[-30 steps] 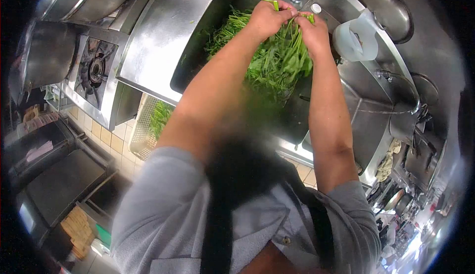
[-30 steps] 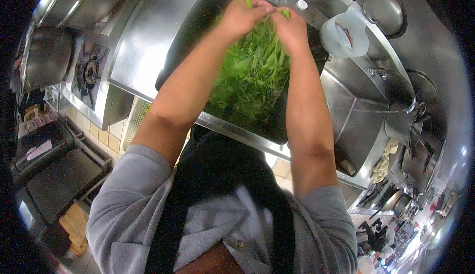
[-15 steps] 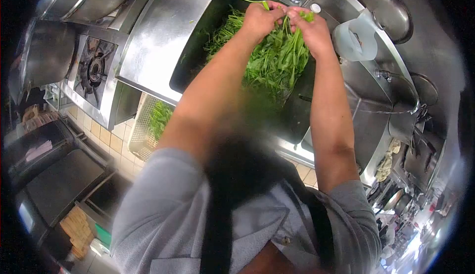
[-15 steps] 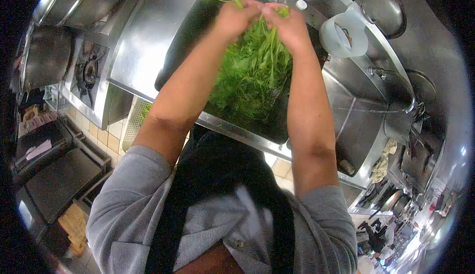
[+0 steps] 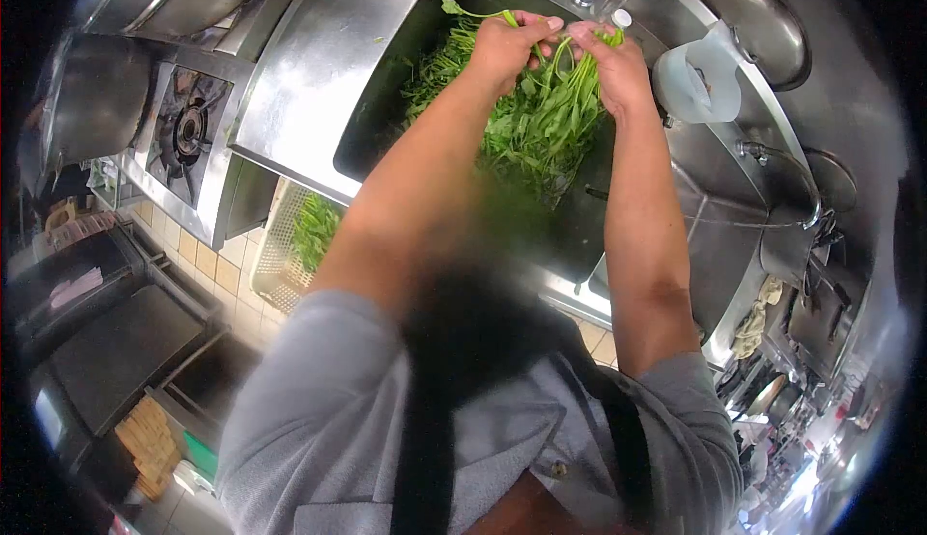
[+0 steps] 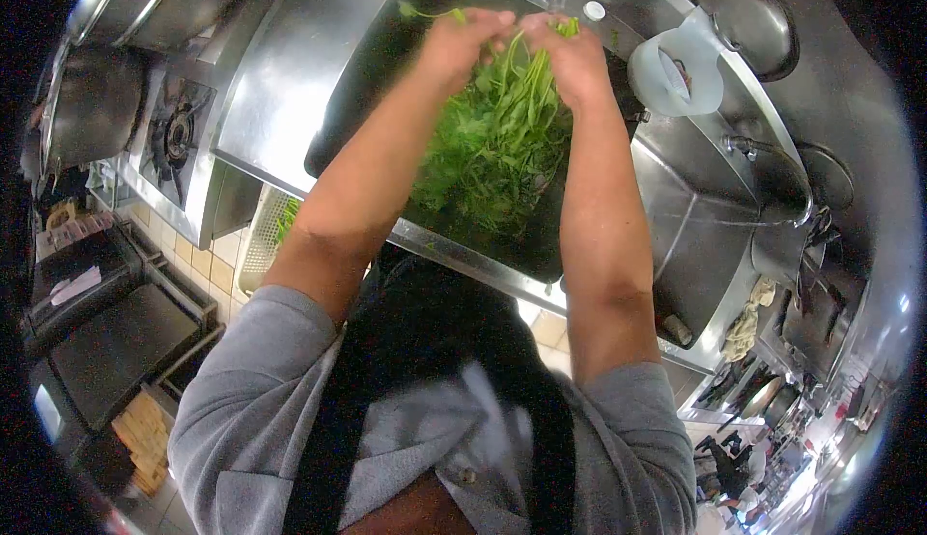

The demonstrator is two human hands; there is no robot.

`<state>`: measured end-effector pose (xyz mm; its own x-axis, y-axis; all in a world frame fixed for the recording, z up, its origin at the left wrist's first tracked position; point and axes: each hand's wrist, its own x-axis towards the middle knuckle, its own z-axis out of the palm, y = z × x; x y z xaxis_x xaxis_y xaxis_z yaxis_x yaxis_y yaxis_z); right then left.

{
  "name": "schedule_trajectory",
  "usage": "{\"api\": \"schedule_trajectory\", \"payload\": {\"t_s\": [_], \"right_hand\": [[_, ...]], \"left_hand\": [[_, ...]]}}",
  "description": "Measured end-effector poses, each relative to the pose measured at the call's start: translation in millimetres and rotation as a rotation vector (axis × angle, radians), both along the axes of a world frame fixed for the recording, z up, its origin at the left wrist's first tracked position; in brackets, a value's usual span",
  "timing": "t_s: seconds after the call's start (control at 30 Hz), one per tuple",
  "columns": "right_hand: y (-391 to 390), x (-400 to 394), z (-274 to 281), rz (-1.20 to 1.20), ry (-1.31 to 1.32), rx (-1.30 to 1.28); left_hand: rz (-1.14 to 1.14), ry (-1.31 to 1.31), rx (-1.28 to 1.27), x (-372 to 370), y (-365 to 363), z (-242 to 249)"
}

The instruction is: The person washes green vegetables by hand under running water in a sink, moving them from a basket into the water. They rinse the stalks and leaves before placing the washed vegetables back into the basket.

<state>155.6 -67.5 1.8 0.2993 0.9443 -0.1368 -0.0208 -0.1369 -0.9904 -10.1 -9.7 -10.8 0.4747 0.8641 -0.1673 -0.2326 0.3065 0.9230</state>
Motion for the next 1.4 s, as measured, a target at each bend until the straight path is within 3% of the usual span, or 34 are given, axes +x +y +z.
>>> {"api": "schedule_trajectory", "payload": {"t_s": [0.1, 0.17, 0.3, 0.4, 0.47, 0.53, 0.6, 0.67, 0.7, 0.77, 0.9, 1.07, 1.1, 1.17, 1.2, 1.27, 1.4], "right_hand": [[-3, 9, 3, 0.007, 0.107, 0.015], [-6, 13, 16, -0.224, 0.380, 0.125], [-17, 39, 51, -0.351, 0.454, 0.307], [-17, 57, 46, -0.351, 0.294, 0.334], [-20, 27, 59, -0.186, -0.295, 0.061], [-11, 5, 39, -0.030, -0.332, 0.015], [-12, -28, 49, 0.098, -0.473, -0.147], [-1, -30, 13, 0.162, -0.588, 0.038], [1, -32, 9, 0.163, -0.587, 0.039], [5, -34, 4, 0.171, -0.770, 0.014], [2, -38, 14, 0.193, -0.871, 0.066], [4, -39, 0, 0.031, -1.036, 0.074], [6, -37, -4, 0.032, -1.035, 0.074], [6, -30, -10, -0.064, -0.654, 0.017], [5, -26, -7, -0.064, -0.653, 0.017], [2, -16, 4, -0.281, -0.075, -0.043], [-14, 30, 14, -0.260, 0.298, 0.161]], "left_hand": [[0.016, -0.021, -0.035, -5, 3, -7], [0.074, -0.006, -0.060, -14, 6, -9], [0.109, -0.032, -0.106, -36, 28, -43], [0.098, -0.130, -0.208, -35, 23, -28], [0.093, -0.181, -0.303, -28, 18, -18], [-0.025, -0.305, -0.344, -16, 16, -16], [-0.079, -0.245, -0.313, -7, 11, -7], [-0.175, -0.224, -0.241, 1, 11, -9], [-0.161, -0.120, -0.215, -1, -1, 13], [-0.172, -0.118, -0.227, 5, 1, 8], [-0.170, -0.079, -0.210, 9, 3, 3], [-0.205, -0.023, -0.216, 14, 2, -2], [-0.220, -0.121, -0.212, 20, 5, -14], [-0.261, -0.229, -0.144, 29, 11, -30], [-0.261, -0.228, -0.145, 27, 8, -23], [-0.225, -0.233, -0.187, 19, 2, 1], [-0.309, -0.315, -0.281, 6, 14, -3]]}}
